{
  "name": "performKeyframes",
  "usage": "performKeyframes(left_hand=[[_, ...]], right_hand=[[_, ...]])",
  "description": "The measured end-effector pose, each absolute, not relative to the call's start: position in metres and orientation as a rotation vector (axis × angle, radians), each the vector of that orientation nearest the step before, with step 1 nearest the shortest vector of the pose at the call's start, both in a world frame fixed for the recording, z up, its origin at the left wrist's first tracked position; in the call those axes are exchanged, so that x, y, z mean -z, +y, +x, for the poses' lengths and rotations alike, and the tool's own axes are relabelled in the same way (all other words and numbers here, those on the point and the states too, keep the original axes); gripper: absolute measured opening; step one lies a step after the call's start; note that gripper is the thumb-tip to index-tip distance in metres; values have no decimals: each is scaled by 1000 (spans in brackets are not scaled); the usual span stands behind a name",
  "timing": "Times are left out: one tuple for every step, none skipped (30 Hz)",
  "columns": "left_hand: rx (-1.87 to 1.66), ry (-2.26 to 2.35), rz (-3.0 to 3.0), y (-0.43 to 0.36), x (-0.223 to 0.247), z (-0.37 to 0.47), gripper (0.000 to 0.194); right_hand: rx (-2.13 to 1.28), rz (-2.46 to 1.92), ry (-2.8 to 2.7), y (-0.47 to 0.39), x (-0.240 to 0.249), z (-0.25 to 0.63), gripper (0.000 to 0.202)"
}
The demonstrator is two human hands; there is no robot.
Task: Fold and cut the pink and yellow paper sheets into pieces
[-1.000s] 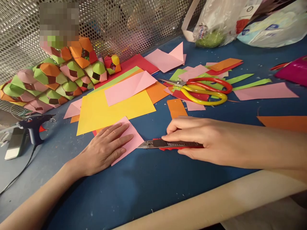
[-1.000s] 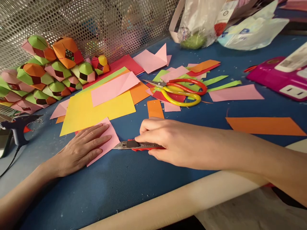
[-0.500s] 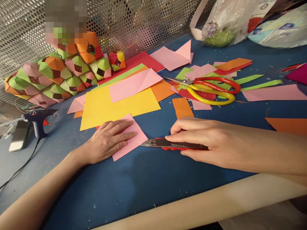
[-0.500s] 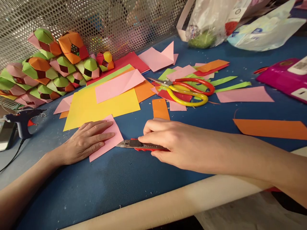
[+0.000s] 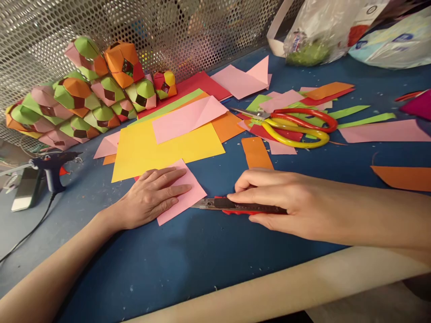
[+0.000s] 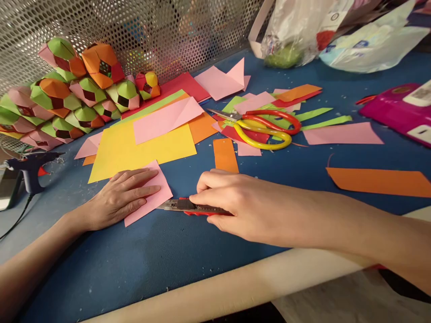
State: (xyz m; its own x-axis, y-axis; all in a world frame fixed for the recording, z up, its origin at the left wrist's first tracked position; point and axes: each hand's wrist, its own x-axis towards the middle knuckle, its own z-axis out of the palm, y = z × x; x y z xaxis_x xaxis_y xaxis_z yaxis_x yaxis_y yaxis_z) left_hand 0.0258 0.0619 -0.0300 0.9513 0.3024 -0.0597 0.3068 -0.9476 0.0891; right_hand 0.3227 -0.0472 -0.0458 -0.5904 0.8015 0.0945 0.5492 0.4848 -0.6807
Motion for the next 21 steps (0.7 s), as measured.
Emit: performKeyframes(left_hand=[[64, 465, 3010, 62, 30, 26, 40], [60, 463, 3013, 62, 30, 26, 40], [55, 461, 3016, 62, 31, 26, 40], [52, 458, 3018, 62, 31, 26, 40], [51, 453, 3020, 62, 31, 26, 40], [53, 451, 3021, 62, 31, 25, 40], [54, 450, 3022, 62, 32, 25, 40], [54, 451, 3023, 62, 32, 25, 40], [52, 454, 3022, 62, 32, 25, 40], [52, 460, 3022, 62, 32, 26, 40], [49, 465, 3023, 62, 32, 26, 40], [46, 468, 3026, 62, 32, 26, 40], [44, 469, 3030, 62, 32, 26, 40], [45, 467, 3035, 62, 32, 25, 40], [46, 464, 3038, 62, 32, 25, 40], [46, 461, 3040, 62, 32, 26, 40], [46, 457, 3041, 62, 32, 26, 40], [46, 455, 3041, 62, 32, 26, 40], [43, 455, 3042, 62, 32, 26, 40], [40, 453, 3044, 62, 32, 26, 40], [37, 449, 3047, 62, 32, 26, 40]], right_hand=[[-857, -1111, -2335, -47, 46, 322, 29], [-859, -1101, -2335, -47, 47, 322, 29], [-864, -1095, -2336, -46, 47, 321, 29], [-870, -1094, -2337, -46, 47, 321, 29], [-874, -1098, -2336, -46, 47, 320, 29], [-875, -1106, -2334, -46, 47, 320, 29], [-872, -1108, -2333, -46, 47, 319, 30], [-868, -1105, -2336, -47, 47, 319, 30], [-862, -1096, -2340, -47, 47, 318, 30], [-858, -1085, -2346, -47, 46, 317, 30], [-857, -1077, -2352, -47, 46, 317, 29], [-858, -1071, -2355, -47, 46, 316, 29], [-859, -1070, -2355, -48, 46, 316, 29], [-858, -1073, -2353, -48, 46, 315, 29], [-856, -1076, -2352, -48, 46, 315, 29], [-850, -1073, -2353, -48, 47, 315, 29], [-838, -1063, -2355, -48, 47, 314, 28], [-828, -1050, -2360, -48, 48, 314, 28], [-819, -1038, -2364, -48, 49, 314, 28], [-815, -1027, -2368, -48, 49, 314, 27], [-815, -1022, -2371, -48, 50, 314, 27]])
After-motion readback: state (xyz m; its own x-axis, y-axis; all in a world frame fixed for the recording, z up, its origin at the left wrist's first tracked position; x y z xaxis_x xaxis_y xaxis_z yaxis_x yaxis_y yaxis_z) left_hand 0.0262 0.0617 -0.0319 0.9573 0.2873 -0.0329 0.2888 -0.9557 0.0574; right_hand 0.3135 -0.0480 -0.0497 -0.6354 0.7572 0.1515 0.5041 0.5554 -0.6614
